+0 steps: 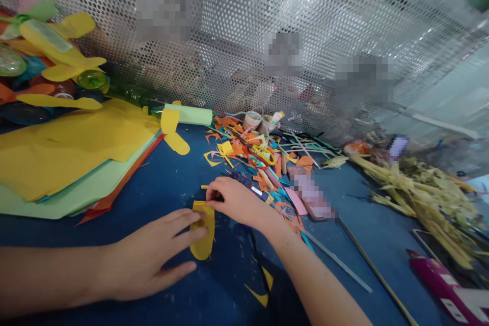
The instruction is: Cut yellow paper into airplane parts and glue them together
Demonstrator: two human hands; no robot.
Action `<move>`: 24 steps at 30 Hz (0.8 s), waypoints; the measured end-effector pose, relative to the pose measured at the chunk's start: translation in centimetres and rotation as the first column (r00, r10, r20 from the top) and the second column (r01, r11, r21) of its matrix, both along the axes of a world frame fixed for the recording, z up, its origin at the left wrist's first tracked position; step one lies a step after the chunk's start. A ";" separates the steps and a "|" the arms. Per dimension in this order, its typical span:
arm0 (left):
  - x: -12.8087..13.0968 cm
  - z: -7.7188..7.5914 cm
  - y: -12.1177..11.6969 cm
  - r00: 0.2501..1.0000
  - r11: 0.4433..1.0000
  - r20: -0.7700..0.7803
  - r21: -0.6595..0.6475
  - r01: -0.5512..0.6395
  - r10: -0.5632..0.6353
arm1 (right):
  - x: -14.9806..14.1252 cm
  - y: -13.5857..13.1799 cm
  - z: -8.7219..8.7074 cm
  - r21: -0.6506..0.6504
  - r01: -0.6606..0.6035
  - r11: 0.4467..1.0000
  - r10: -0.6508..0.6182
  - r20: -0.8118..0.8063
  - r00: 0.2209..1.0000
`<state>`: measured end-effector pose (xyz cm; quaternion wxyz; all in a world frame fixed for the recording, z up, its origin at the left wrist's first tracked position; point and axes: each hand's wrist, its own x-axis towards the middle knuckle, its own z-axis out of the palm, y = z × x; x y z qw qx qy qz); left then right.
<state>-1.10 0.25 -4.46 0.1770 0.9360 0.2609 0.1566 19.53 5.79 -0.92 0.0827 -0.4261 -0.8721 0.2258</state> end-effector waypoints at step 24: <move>0.7 -0.8 5.5 0.988 0.997 0.142 0.041 -0.071 0.064 | 0.3 0.0 -0.2 0.041 -0.064 0.997 0.061 0.078 0.995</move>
